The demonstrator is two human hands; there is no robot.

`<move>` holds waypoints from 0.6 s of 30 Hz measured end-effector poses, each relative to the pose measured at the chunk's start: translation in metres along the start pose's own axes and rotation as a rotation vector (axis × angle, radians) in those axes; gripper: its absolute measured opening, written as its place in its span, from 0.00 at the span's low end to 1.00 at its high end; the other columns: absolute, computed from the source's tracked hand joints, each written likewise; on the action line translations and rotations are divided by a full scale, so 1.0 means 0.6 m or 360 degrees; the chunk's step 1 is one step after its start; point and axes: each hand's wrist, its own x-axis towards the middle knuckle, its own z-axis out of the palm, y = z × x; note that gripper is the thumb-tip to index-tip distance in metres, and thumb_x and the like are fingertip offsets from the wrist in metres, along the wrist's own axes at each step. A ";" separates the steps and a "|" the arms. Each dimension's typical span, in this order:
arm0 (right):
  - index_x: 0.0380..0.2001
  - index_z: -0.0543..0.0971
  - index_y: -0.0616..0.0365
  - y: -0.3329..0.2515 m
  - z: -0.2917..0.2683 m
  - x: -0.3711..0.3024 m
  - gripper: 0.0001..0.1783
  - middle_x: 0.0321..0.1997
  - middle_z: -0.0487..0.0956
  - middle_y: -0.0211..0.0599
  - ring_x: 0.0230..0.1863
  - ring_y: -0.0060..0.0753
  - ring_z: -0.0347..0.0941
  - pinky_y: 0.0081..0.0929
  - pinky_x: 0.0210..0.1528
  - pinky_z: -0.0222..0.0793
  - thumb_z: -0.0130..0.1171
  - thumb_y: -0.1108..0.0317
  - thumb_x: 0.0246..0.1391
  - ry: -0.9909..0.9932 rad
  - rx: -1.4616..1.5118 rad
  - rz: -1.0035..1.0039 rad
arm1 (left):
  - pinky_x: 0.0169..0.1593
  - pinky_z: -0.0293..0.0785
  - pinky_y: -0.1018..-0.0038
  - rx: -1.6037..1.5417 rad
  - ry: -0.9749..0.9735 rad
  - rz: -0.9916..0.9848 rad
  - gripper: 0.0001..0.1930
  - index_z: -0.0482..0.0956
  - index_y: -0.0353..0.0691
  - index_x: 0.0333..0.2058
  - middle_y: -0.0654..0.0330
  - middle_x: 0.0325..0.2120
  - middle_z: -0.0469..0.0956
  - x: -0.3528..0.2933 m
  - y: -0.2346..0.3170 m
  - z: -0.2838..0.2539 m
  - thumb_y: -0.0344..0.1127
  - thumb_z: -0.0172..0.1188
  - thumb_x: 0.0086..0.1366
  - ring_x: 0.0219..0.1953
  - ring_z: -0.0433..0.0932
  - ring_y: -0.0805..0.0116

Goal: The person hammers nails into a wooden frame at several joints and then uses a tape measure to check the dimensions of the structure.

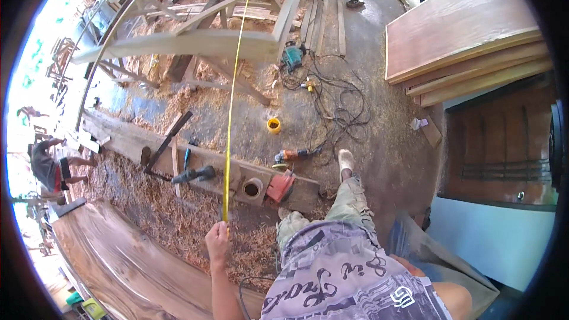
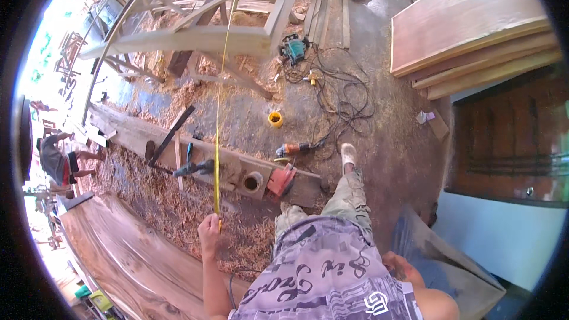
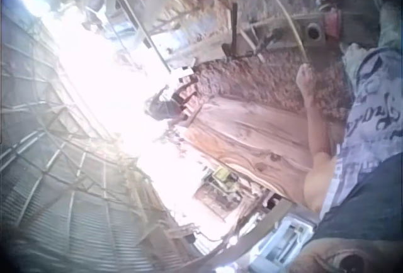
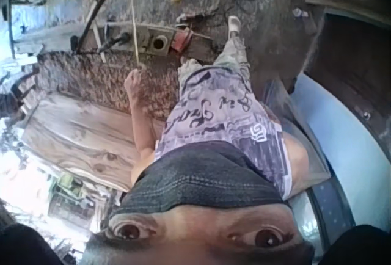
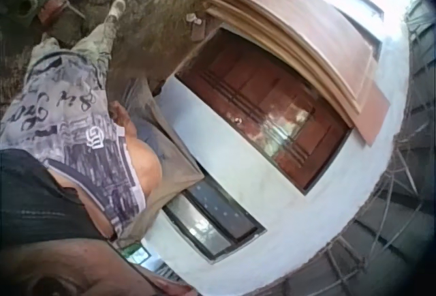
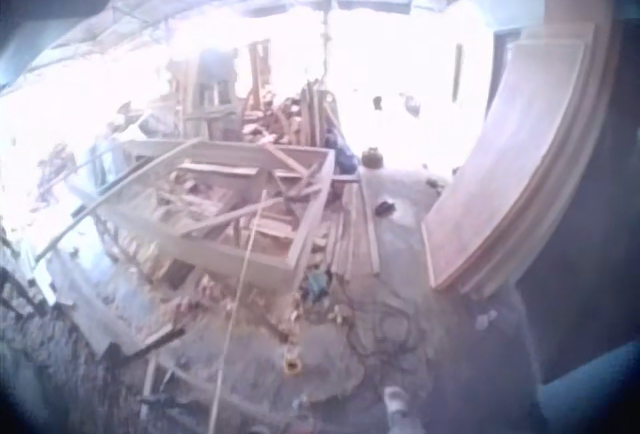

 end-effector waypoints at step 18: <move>0.36 0.80 0.64 -0.677 -0.935 0.540 0.16 0.26 0.81 0.42 0.25 0.37 0.80 0.35 0.30 0.74 0.55 0.60 0.57 0.1654 -0.0416 -0.0130 | 0.31 0.72 0.62 0.0808 0.0296 -0.0209 0.18 0.82 0.34 0.29 0.51 0.17 0.77 0.234 0.489 0.104 0.44 0.51 0.66 0.24 0.81 0.58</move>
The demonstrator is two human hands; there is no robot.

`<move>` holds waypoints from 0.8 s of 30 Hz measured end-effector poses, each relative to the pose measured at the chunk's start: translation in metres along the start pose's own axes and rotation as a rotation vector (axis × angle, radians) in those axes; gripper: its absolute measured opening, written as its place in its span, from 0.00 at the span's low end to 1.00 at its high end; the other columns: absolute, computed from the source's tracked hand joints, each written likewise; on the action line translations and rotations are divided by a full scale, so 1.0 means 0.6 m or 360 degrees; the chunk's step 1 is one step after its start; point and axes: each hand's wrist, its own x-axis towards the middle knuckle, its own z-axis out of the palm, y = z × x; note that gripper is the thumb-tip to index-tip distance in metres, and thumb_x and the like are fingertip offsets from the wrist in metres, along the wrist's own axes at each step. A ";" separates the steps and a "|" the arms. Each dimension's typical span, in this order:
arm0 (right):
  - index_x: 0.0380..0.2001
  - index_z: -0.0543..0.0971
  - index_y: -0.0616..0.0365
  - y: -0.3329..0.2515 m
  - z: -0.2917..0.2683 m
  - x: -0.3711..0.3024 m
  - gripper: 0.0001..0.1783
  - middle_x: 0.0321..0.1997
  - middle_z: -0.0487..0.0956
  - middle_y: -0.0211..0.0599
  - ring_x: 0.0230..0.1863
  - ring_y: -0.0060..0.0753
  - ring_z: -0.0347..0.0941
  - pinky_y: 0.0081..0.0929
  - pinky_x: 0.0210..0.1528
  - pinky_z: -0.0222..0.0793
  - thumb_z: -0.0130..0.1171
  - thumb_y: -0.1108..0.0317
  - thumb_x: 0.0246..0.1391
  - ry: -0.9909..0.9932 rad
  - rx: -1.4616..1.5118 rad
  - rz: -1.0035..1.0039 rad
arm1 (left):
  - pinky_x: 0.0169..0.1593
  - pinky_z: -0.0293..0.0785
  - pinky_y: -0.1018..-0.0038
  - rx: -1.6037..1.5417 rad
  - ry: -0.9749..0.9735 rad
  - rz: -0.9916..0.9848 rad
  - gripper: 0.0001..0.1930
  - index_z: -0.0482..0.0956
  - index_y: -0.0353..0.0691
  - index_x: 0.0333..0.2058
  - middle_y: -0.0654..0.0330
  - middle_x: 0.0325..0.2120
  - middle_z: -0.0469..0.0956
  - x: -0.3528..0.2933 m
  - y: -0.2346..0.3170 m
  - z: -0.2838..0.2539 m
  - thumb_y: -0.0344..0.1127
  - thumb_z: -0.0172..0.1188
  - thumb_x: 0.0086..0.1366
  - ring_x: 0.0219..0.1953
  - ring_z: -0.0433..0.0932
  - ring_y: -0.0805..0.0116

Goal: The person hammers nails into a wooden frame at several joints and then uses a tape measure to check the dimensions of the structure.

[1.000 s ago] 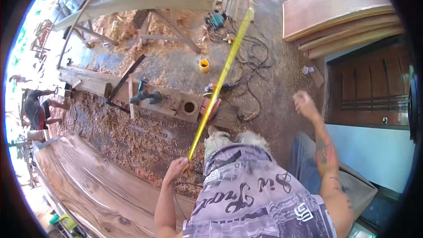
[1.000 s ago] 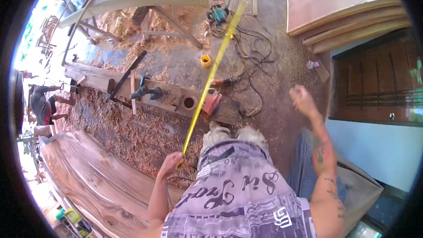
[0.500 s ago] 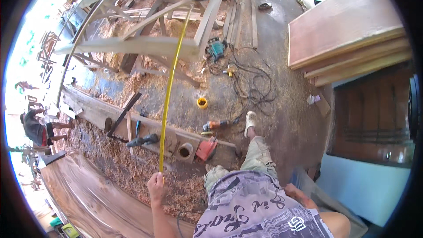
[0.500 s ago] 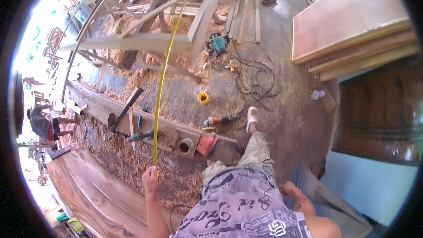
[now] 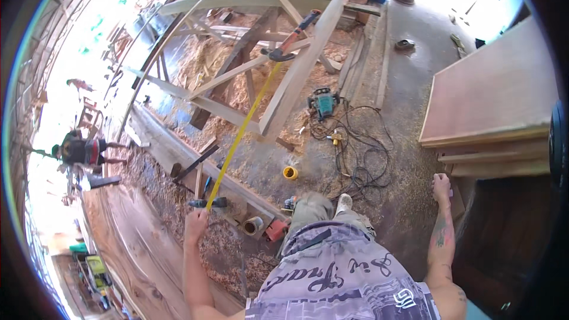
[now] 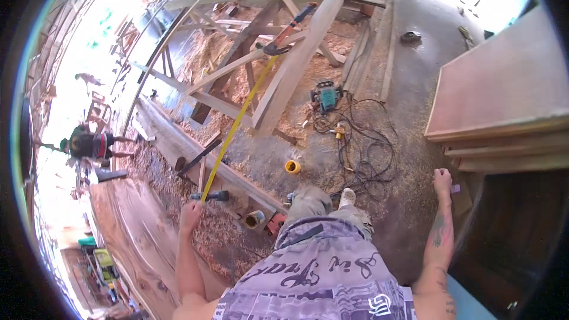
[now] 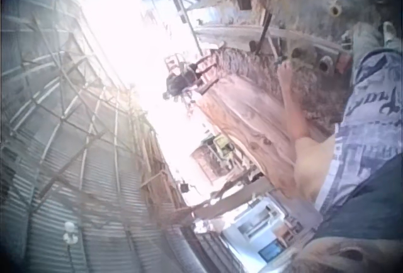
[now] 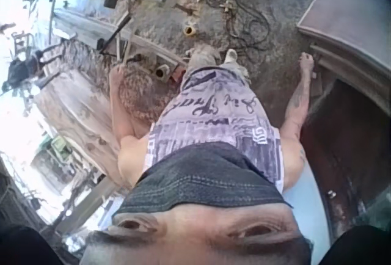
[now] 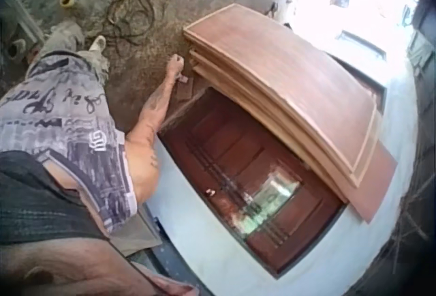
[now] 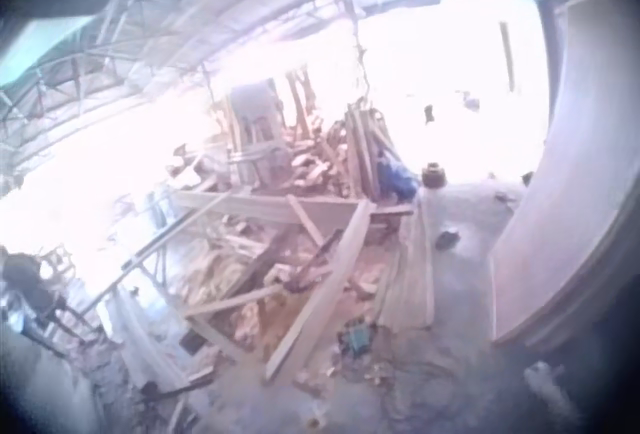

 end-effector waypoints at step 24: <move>0.36 0.82 0.53 -0.947 0.688 -0.225 0.12 0.42 0.79 0.42 0.51 0.44 0.73 0.46 0.54 0.67 0.60 0.61 0.50 -0.2185 -0.0811 -0.2859 | 0.35 0.73 0.57 -0.0637 -0.0317 0.0047 0.15 0.81 0.36 0.30 0.44 0.26 0.78 0.337 0.313 0.125 0.42 0.54 0.65 0.32 0.79 0.43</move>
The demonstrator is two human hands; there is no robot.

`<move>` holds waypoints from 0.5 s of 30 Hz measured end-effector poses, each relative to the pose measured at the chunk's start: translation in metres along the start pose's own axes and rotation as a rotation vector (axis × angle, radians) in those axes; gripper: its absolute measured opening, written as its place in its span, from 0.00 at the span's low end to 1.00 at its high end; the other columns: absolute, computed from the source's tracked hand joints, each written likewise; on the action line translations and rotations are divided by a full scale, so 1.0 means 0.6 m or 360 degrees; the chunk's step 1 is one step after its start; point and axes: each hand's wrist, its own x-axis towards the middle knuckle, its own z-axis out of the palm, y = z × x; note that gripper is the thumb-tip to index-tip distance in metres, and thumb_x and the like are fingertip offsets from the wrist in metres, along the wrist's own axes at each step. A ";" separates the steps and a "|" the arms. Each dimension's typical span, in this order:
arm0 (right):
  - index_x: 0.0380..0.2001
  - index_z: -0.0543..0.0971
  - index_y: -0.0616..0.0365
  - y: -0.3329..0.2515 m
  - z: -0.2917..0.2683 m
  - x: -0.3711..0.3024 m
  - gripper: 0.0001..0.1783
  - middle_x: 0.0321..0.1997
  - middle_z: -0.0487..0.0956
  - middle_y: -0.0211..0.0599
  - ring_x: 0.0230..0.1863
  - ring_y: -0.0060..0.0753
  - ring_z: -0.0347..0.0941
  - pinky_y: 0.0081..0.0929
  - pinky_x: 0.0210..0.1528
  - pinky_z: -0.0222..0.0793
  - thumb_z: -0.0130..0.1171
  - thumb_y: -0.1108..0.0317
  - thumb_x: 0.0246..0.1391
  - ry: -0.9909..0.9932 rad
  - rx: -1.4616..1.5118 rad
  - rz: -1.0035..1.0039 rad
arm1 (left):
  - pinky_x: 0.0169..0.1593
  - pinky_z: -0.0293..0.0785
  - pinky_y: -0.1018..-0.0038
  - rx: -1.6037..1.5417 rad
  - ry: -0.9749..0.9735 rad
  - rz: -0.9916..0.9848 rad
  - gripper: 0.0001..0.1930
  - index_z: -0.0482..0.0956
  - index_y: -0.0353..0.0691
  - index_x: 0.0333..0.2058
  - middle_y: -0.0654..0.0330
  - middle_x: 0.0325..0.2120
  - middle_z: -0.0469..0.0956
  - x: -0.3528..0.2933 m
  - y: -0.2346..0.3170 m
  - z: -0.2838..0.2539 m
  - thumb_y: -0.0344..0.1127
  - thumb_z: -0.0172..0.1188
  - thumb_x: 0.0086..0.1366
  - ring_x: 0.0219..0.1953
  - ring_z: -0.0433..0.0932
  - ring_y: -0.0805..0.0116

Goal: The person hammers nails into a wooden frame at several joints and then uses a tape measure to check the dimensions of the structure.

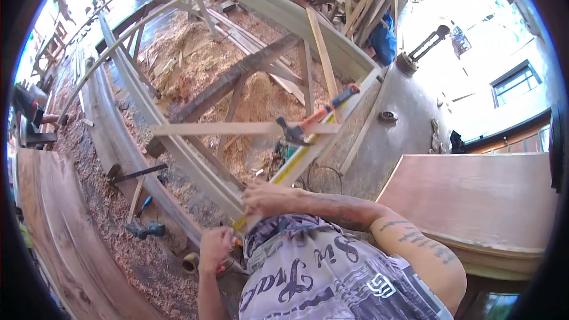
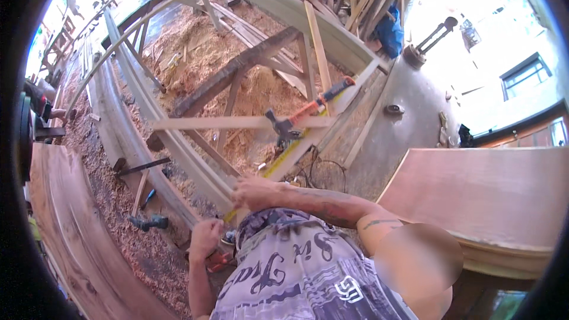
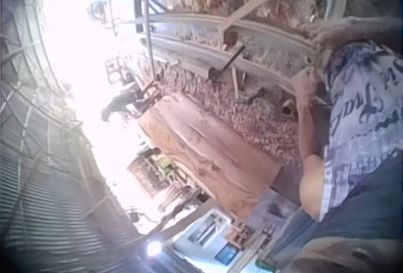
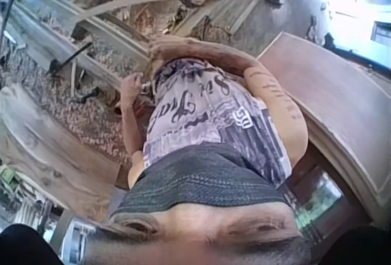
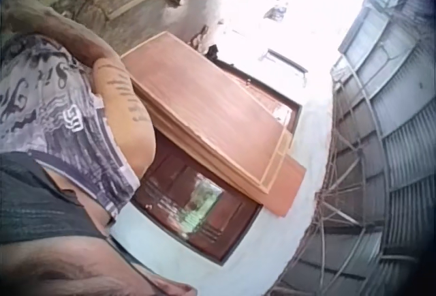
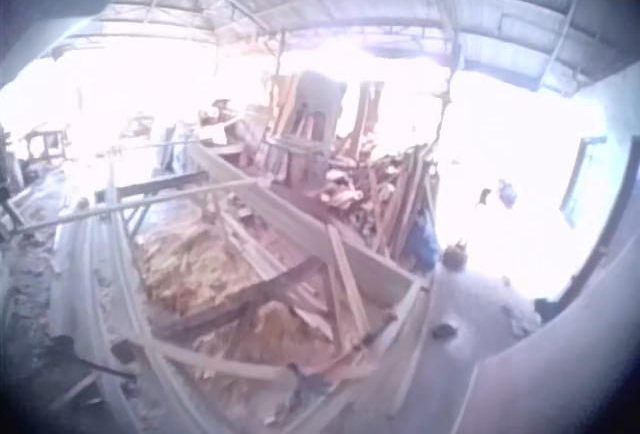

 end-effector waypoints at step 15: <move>0.32 0.78 0.63 0.084 -0.069 0.011 0.08 0.34 0.77 0.51 0.42 0.55 0.74 0.46 0.45 0.69 0.58 0.72 0.46 -0.0399 0.0317 0.0173 | 0.42 0.77 0.66 -0.0588 -0.0001 -0.0452 0.14 0.81 0.37 0.43 0.48 0.33 0.83 -0.015 -0.050 0.004 0.39 0.62 0.62 0.36 0.84 0.54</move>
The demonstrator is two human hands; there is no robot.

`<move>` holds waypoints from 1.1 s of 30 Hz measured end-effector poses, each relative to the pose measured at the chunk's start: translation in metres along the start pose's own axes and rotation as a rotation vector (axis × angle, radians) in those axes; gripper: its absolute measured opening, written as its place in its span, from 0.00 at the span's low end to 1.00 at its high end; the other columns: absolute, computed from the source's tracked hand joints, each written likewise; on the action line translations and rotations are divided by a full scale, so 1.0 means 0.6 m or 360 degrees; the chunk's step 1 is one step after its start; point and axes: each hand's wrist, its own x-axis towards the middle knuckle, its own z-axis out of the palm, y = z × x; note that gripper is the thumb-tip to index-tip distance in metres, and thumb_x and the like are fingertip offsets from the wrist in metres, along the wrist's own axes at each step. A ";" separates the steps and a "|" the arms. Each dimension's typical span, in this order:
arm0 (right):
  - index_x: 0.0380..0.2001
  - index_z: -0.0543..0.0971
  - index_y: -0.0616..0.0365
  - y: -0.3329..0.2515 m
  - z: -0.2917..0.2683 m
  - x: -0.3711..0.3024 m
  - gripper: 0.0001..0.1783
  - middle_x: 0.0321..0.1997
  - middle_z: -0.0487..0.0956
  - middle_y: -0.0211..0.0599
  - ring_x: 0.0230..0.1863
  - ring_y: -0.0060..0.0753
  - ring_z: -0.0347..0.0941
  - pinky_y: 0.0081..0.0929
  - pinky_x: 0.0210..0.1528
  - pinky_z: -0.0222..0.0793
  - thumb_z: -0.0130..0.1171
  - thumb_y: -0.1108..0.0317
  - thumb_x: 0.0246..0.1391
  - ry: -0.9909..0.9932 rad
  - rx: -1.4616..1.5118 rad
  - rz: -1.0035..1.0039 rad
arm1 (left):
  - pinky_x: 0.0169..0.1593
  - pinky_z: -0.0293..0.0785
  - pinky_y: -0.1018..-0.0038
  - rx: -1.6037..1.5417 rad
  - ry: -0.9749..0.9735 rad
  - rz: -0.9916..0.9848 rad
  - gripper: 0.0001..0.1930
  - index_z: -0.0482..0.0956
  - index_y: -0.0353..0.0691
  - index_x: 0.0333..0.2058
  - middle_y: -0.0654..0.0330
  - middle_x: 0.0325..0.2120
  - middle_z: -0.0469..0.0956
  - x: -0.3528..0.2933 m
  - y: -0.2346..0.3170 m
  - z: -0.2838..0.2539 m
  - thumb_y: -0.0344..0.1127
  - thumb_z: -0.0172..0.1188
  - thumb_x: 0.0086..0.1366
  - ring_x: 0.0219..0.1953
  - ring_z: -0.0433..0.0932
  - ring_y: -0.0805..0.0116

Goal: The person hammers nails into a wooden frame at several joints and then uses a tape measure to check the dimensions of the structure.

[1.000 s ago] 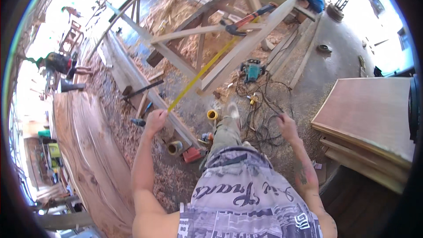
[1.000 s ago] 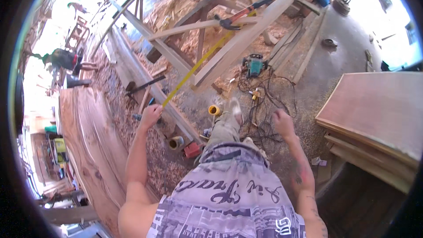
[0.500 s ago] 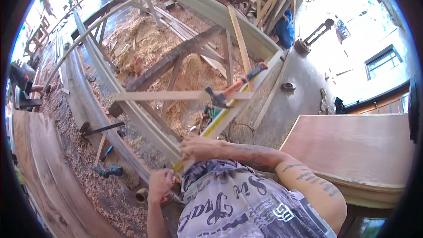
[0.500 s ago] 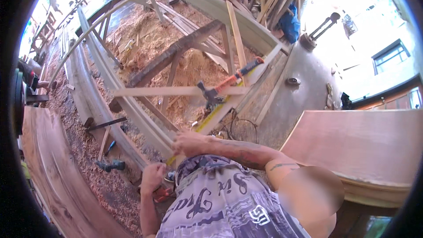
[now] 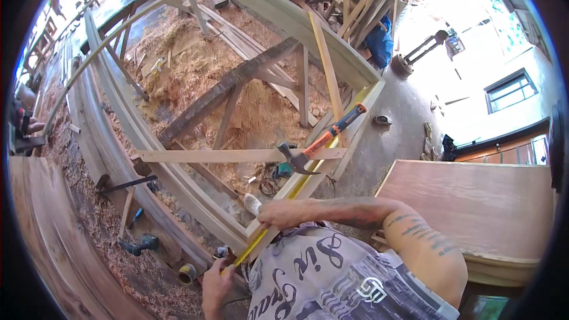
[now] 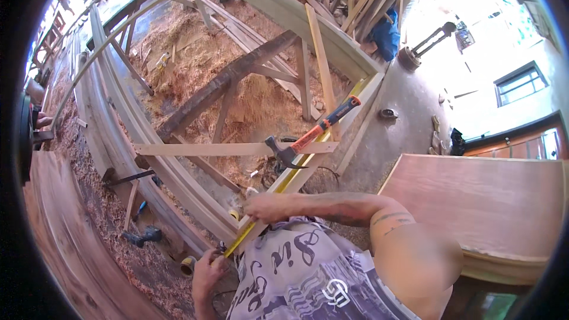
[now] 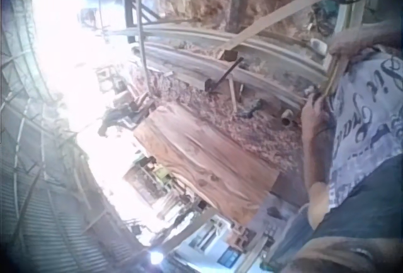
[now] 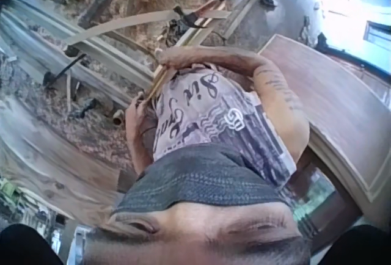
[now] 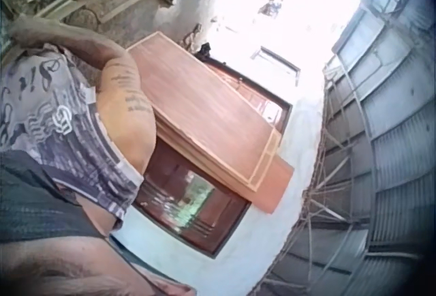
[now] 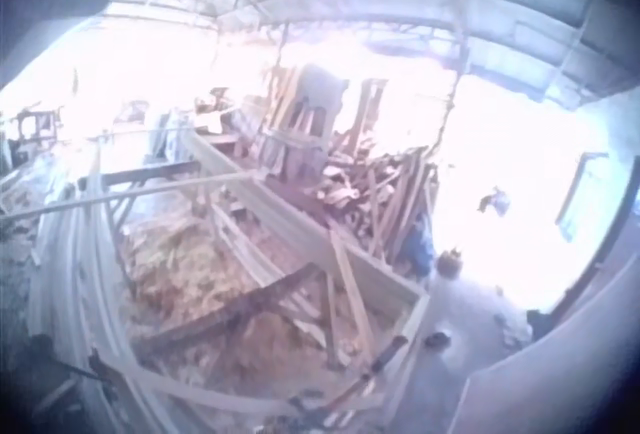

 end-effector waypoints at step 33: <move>0.32 0.75 0.59 0.045 -0.062 -0.078 0.05 0.34 0.74 0.43 0.39 0.51 0.73 0.43 0.41 0.69 0.61 0.71 0.54 0.0213 -0.0293 0.0204 | 0.40 0.74 0.60 0.0495 0.0342 0.0145 0.11 0.84 0.39 0.34 0.52 0.32 0.80 -0.061 -0.020 -0.057 0.40 0.61 0.62 0.35 0.79 0.49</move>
